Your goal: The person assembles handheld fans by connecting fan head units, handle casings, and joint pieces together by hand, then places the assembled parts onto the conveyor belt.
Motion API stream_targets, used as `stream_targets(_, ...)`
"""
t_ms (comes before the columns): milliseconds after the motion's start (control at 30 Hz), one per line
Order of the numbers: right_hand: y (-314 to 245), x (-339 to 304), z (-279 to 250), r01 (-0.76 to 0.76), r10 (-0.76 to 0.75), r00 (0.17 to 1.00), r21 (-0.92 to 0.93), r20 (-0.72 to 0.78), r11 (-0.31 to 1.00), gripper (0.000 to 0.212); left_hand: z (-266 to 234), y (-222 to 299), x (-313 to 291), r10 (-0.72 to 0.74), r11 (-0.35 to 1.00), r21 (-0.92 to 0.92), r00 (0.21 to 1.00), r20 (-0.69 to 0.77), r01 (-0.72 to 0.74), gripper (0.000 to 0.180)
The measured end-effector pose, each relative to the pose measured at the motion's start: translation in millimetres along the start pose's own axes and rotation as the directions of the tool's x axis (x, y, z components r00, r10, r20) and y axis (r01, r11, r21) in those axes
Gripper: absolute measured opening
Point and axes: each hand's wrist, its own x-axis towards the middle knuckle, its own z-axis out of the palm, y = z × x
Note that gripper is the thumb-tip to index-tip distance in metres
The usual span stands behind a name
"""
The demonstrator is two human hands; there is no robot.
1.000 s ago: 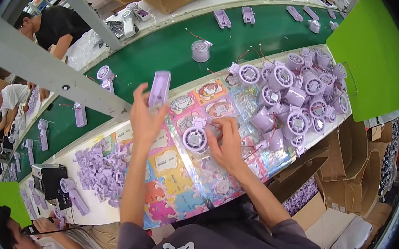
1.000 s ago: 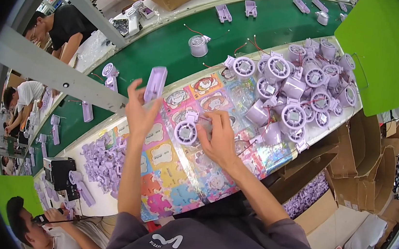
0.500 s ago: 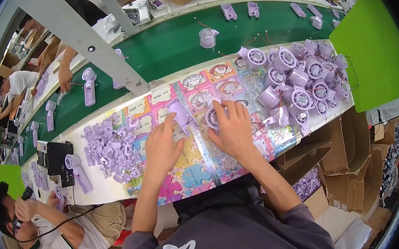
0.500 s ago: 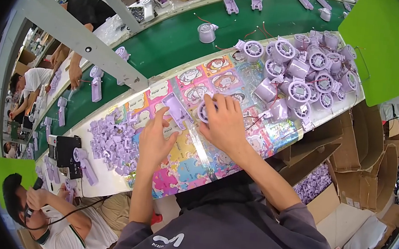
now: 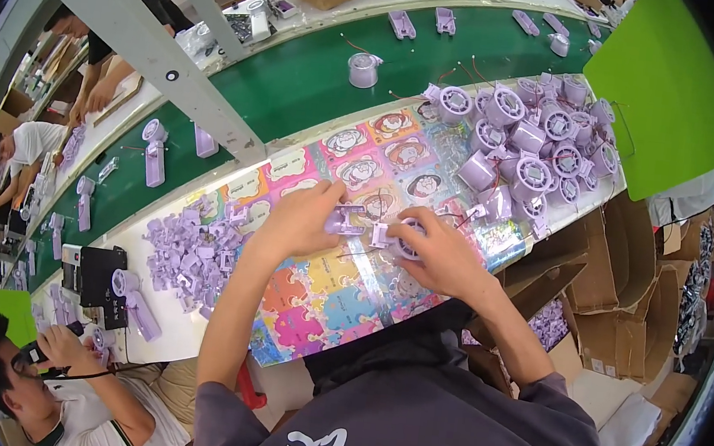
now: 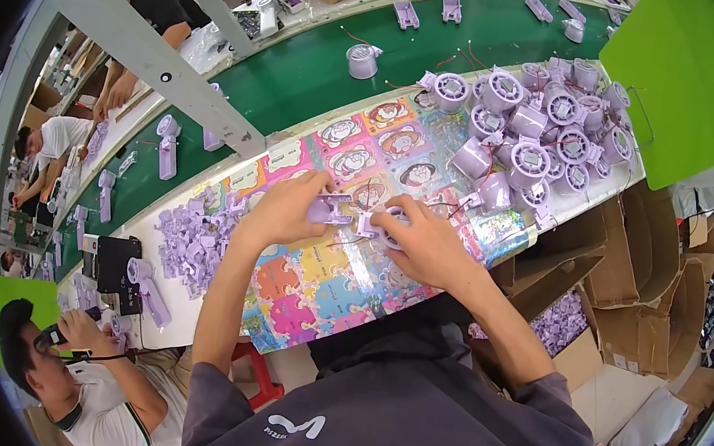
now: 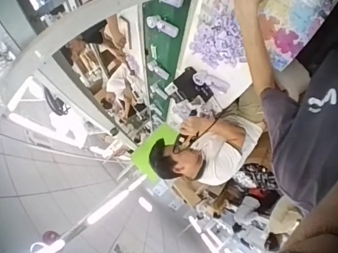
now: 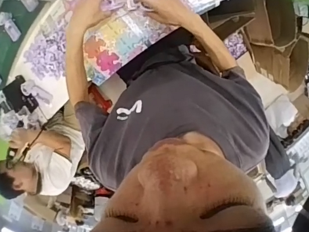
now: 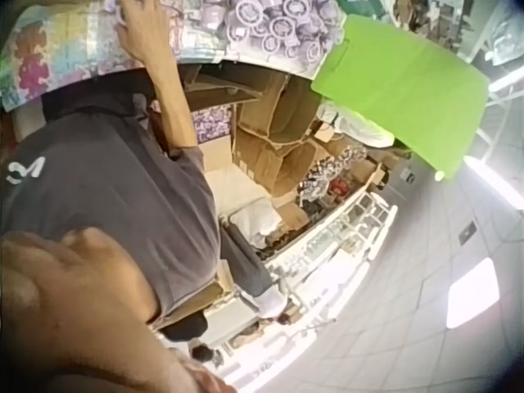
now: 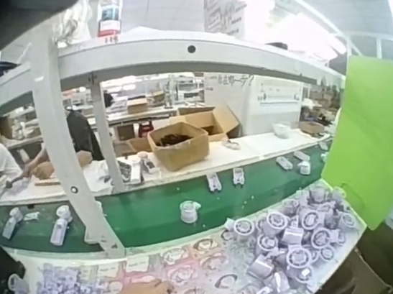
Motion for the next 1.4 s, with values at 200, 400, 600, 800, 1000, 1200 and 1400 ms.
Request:
stream_targets(200, -14, 12, -14, 0.106, -0.118, 0.990, -0.145, -0.072, 0.984, 0.057, 5, 18, -17, -0.102, 0.995, -0.015, 0.994, 0.040, 0.102, 0.065)
stream_targets(400, -18, 20, -2, 0.193, -0.213, 0.973, -0.188, -0.093, 0.963, 0.053, 10, 13, -21, -0.049, 0.963, -0.263, 0.997, 0.060, 0.063, 0.063)
stream_targets(600, -19, 20, 5, 0.244, -0.292, 0.950, -0.319, -0.113, 0.916, 0.052, 17, 14, -19, -0.083, 0.898, -0.432, 0.996, 0.029, 0.087, 0.053)
stream_targets(800, -20, 20, 1, 0.253, -0.319, 0.937, -0.352, -0.144, 0.901, 0.044, 18, 19, -15, -0.111, 0.893, -0.439, 0.994, -0.012, 0.095, 0.047)
stream_targets(1000, -27, 22, -12, 0.269, -0.346, 0.926, -0.376, -0.153, 0.887, 0.040, 13, 20, -17, -0.073, 0.843, -0.537, 0.997, -0.039, 0.041, 0.044)
stream_targets(1200, -19, 25, -13, 0.272, -0.327, 0.934, -0.304, -0.145, 0.913, 0.046, 25, 26, -18, -0.144, 0.796, -0.601, 0.987, -0.076, 0.070, 0.042)
stream_targets(1400, -14, 34, -14, 0.262, -0.293, 0.952, -0.255, -0.092, 0.931, 0.053, 35, 6, -7, -0.150, 0.591, -0.805, 0.988, -0.043, 0.054, 0.039)
